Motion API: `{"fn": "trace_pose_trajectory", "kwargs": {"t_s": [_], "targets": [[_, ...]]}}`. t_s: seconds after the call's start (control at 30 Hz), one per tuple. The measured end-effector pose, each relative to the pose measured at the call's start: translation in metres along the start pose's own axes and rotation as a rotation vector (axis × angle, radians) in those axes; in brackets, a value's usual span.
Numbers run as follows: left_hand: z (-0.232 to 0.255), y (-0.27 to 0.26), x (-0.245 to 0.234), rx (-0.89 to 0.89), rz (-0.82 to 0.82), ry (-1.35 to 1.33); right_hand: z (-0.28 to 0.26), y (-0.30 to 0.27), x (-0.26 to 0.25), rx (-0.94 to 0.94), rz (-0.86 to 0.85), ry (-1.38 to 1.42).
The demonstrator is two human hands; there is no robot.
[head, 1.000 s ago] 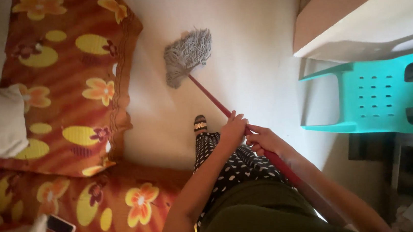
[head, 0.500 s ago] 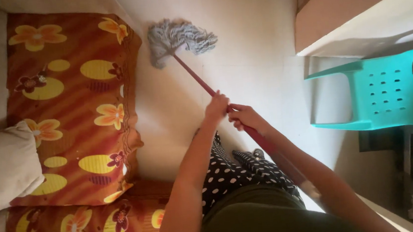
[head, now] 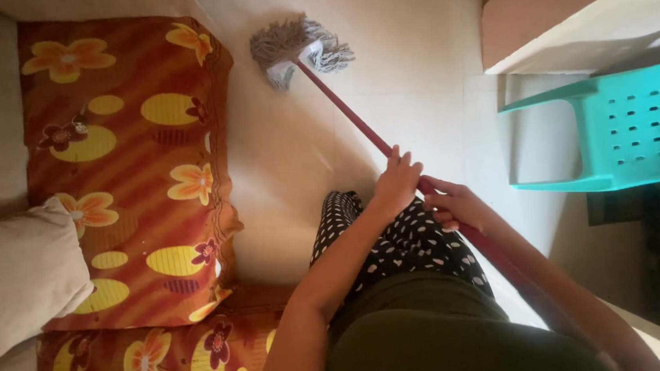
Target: Mopping a tiled floor in a room using a string mop, navigating around a bed and a chair.
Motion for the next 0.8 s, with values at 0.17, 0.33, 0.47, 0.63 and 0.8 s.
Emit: {"fn": "trace_pose_trajectory", "kwargs": {"t_s": [0.17,0.33,0.47,0.63,0.8], "targets": [[-0.088,0.041,0.043,0.013,0.065,0.093,-0.002,0.054,0.023,0.006,-0.058,0.09],[-0.104,0.06,0.006,0.163,0.259,0.094,-0.035,0.083,0.036,0.009,-0.099,0.138],[-0.136,0.104,-0.011,0.111,0.221,0.033,-0.077,0.111,0.038,0.03,-0.115,0.147],[-0.149,0.13,-0.096,0.19,0.328,0.132,-0.128,0.171,0.05,0.006,-0.152,0.136],[-0.186,0.181,-0.1,-0.022,0.116,0.054,-0.164,0.206,0.037,0.038,-0.169,0.104]]}}
Point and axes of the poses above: each hand's wrist, its own y-axis towards the middle knuckle, its own x-axis out of the palm, z = x × y, the point moved 7 cm from there along y, towards the middle knuckle, and after that the axes turned 6 degrees about -y, right-handed, at the moved point
